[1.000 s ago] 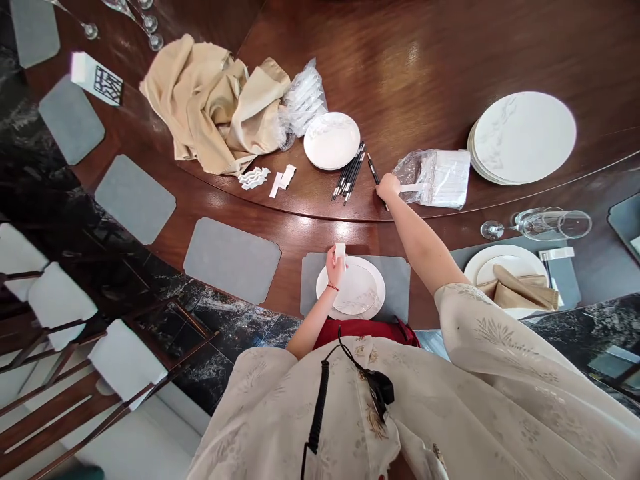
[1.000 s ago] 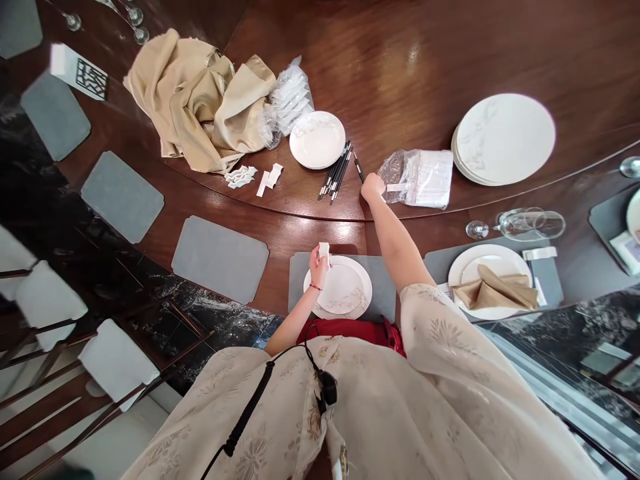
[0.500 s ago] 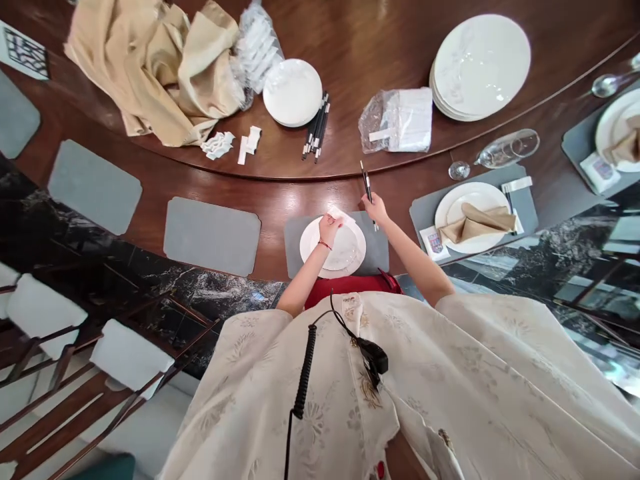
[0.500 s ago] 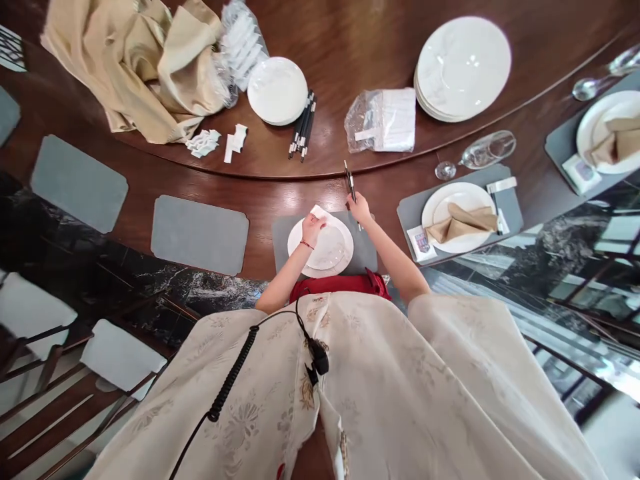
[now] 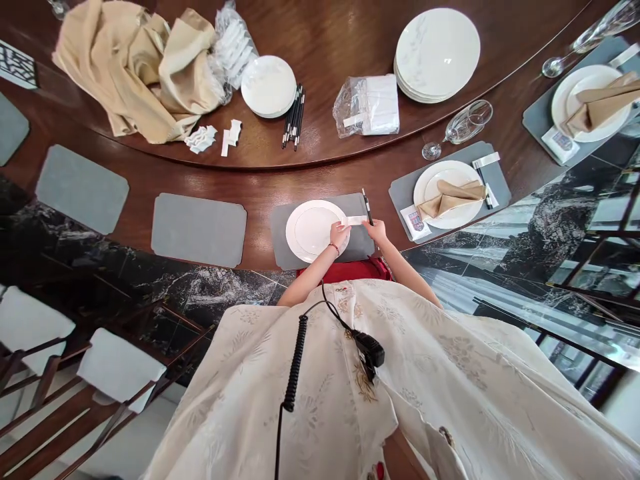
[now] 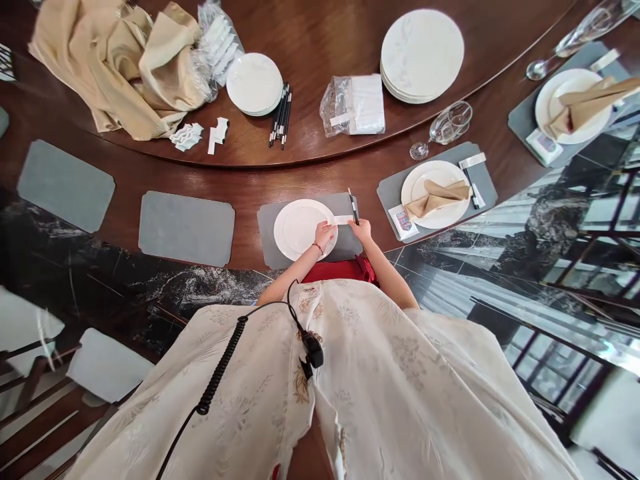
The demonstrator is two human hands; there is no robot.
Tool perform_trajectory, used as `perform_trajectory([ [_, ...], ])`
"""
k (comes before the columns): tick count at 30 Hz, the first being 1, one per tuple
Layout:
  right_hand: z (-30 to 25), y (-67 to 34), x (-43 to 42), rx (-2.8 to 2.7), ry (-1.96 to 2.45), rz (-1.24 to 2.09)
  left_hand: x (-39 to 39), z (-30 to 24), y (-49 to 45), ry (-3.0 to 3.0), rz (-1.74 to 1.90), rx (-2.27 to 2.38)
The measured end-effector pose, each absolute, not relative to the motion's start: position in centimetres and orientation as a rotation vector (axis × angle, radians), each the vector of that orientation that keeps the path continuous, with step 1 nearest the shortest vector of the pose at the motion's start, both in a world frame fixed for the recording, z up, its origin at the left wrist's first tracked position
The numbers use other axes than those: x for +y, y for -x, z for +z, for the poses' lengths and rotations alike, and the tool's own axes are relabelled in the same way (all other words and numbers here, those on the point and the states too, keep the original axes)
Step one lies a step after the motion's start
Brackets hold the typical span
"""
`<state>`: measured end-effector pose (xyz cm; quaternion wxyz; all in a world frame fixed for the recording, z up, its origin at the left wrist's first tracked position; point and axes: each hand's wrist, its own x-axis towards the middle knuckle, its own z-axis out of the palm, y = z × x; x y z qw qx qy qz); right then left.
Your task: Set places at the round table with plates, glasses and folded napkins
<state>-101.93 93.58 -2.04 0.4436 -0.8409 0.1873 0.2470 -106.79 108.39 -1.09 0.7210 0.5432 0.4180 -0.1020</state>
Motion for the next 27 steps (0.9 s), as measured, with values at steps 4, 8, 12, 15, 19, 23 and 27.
perform_trajectory([
  [4,-3.4,100.1,93.2,0.591,2.192,0.609,111.0,-1.0,108.3,-1.273,-0.233,0.989],
  [8,-4.3,98.1,93.1,0.632,2.236,0.640,113.9,-0.4,110.0,-1.259,-0.122,0.985],
  [12,-5.1,96.9,92.8,0.606,2.266,0.678,115.5,0.1,112.3,-1.231,-0.098,1.090],
  [15,-5.7,96.5,92.7,0.615,2.282,0.695,116.1,0.1,113.8,-1.200,-0.096,1.144],
  [19,-6.1,96.1,92.6,0.612,2.268,0.691,116.3,0.2,114.4,-1.259,-0.072,1.158],
  [23,-6.1,96.1,92.6,0.630,2.250,0.678,115.9,0.5,113.7,-1.348,-0.085,1.112],
  [27,-4.7,96.7,93.1,0.646,2.244,0.581,114.9,1.2,112.4,-1.376,-0.101,1.035],
])
